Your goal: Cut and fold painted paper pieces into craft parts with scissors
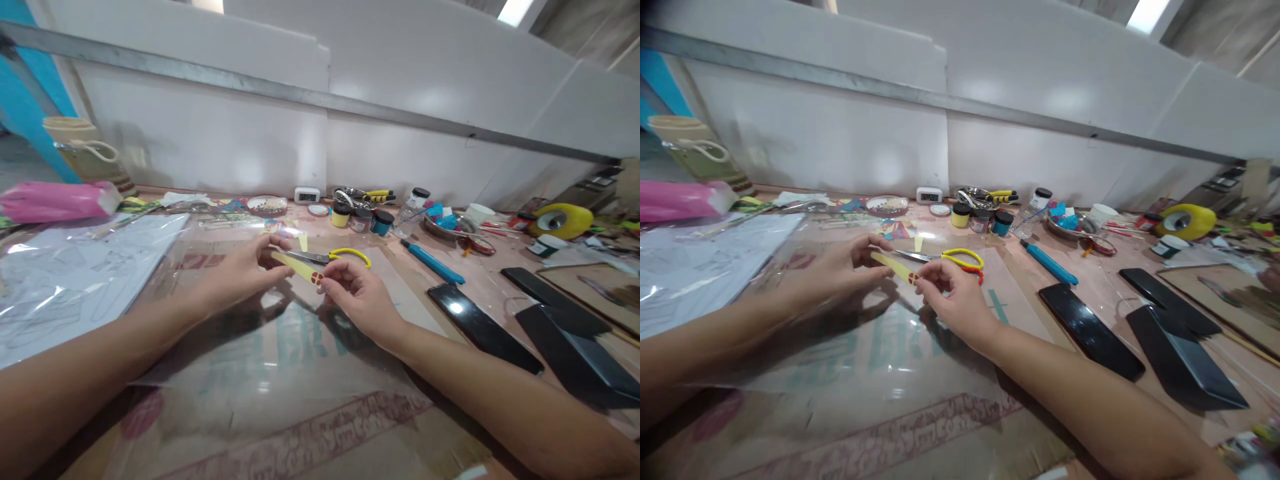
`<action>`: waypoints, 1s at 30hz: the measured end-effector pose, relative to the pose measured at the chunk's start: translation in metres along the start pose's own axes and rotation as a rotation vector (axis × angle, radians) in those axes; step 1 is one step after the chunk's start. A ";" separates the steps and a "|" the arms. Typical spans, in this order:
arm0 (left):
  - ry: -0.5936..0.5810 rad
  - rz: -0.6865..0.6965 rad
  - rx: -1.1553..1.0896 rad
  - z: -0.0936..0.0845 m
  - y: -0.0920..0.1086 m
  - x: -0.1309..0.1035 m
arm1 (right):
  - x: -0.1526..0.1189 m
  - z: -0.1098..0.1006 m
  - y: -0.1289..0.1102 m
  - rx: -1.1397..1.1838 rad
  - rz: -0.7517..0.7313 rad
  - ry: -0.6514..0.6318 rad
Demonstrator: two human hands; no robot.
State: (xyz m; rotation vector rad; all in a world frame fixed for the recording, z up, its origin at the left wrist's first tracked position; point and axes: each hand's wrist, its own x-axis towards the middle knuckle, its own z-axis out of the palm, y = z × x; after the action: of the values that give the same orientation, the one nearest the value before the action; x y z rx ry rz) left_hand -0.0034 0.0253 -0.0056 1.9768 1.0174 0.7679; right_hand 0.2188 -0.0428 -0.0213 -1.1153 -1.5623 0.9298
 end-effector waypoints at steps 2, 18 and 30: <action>0.086 0.152 0.170 0.005 0.000 -0.004 | 0.000 0.001 0.001 0.061 0.041 0.002; 0.144 0.529 0.469 0.024 0.011 -0.022 | -0.009 -0.006 -0.007 0.325 -0.014 -0.164; 0.230 0.526 0.365 0.024 0.008 -0.020 | -0.005 -0.001 -0.005 0.221 -0.007 0.018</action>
State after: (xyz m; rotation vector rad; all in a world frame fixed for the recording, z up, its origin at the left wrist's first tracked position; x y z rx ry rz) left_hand 0.0084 -0.0038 -0.0147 2.5686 0.8081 1.1800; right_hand 0.2196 -0.0489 -0.0177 -0.9587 -1.4097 1.0565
